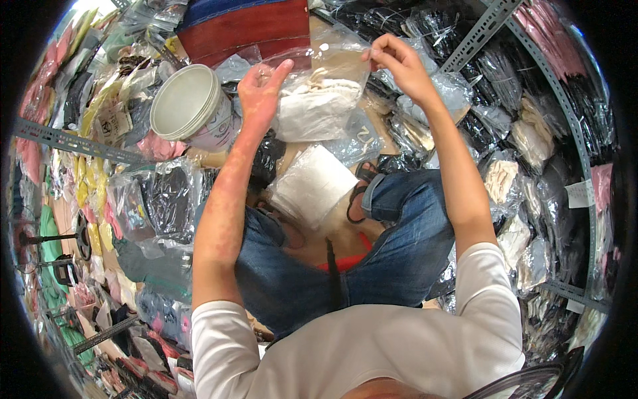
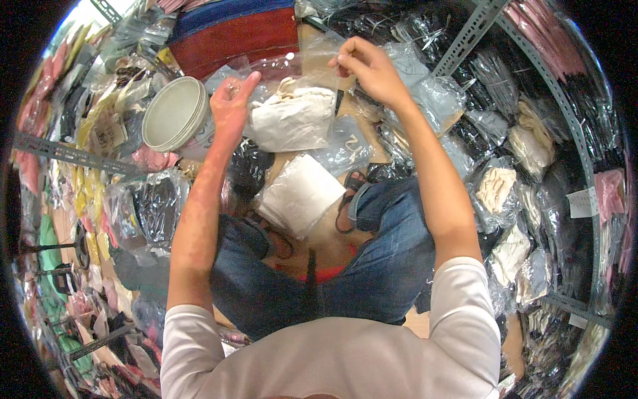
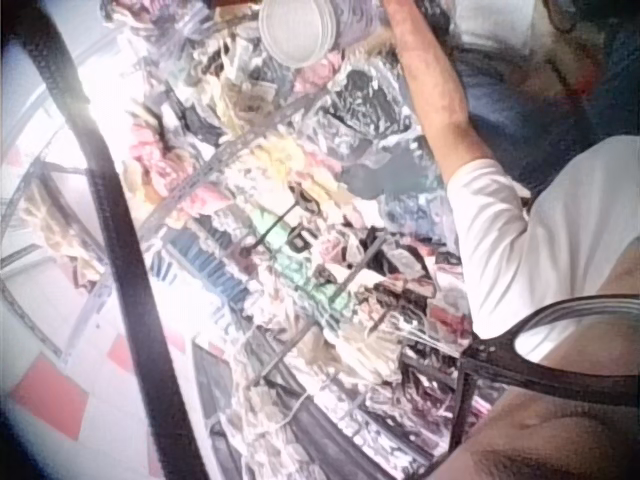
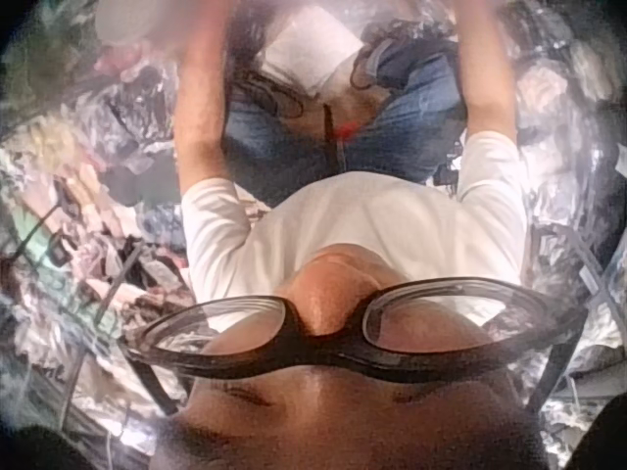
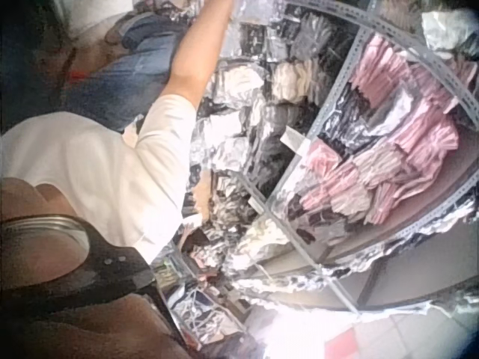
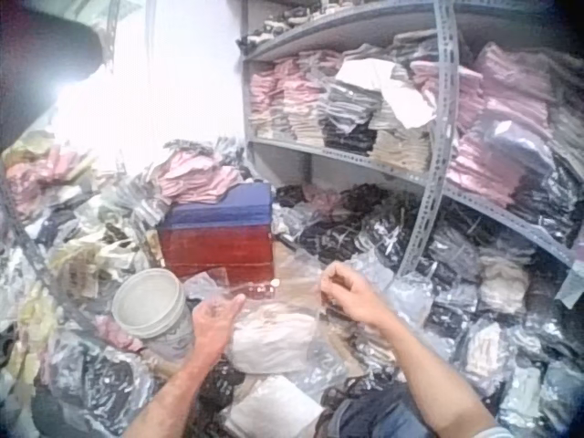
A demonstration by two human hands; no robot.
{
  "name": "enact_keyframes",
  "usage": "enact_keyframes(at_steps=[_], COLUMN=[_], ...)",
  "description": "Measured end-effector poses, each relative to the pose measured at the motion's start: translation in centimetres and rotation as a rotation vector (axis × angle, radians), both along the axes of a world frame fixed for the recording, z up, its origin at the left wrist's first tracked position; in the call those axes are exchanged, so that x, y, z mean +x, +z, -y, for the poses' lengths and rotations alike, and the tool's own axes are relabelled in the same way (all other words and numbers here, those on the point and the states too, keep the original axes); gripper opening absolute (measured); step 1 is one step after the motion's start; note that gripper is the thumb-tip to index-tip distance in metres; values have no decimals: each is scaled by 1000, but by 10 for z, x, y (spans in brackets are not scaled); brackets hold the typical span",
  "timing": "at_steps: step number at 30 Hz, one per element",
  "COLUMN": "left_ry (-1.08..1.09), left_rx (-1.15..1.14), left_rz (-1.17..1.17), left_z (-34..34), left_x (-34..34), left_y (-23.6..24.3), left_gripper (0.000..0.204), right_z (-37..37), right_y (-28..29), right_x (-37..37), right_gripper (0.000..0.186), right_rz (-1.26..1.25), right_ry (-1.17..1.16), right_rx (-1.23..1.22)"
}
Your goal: The person sits on the floor in a storage area and sorts through various packaged clothing items. They pick up items, inspect them, and place them into a white bucket or onto a nearby pile.
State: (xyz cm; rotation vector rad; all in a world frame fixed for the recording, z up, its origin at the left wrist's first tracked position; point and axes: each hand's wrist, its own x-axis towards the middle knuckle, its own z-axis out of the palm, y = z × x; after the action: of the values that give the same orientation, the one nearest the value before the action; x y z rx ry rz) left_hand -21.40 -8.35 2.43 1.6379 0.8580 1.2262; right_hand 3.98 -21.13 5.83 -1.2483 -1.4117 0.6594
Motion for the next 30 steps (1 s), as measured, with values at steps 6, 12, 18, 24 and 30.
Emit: enact_keyframes(at_steps=[6, 12, 18, 24, 30], left_ry=[-42, -126, -10, -184, -256], left_rx=[-118, -186, -309, -702, -752], left_rz=[32, 1, 157, 422, 562], left_z=[-4, -8, -17, -29, -42], left_x=[-6, -8, -5, -24, -33], left_y=[0, -8, -11, -11, -3], left_gripper=[35, 35, 44, 50, 65], right_z=[-7, -10, -12, -6, -9], right_y=[-13, -22, -28, -20, -43], right_x=[1, 7, 1, -10, -27], right_gripper=[11, 11, 11, 27, 77], right_rz=[-10, 37, 29, -86, 182], right_ry=[22, -8, 52, 171, 223], right_rx=[-42, -66, -92, -159, -122])
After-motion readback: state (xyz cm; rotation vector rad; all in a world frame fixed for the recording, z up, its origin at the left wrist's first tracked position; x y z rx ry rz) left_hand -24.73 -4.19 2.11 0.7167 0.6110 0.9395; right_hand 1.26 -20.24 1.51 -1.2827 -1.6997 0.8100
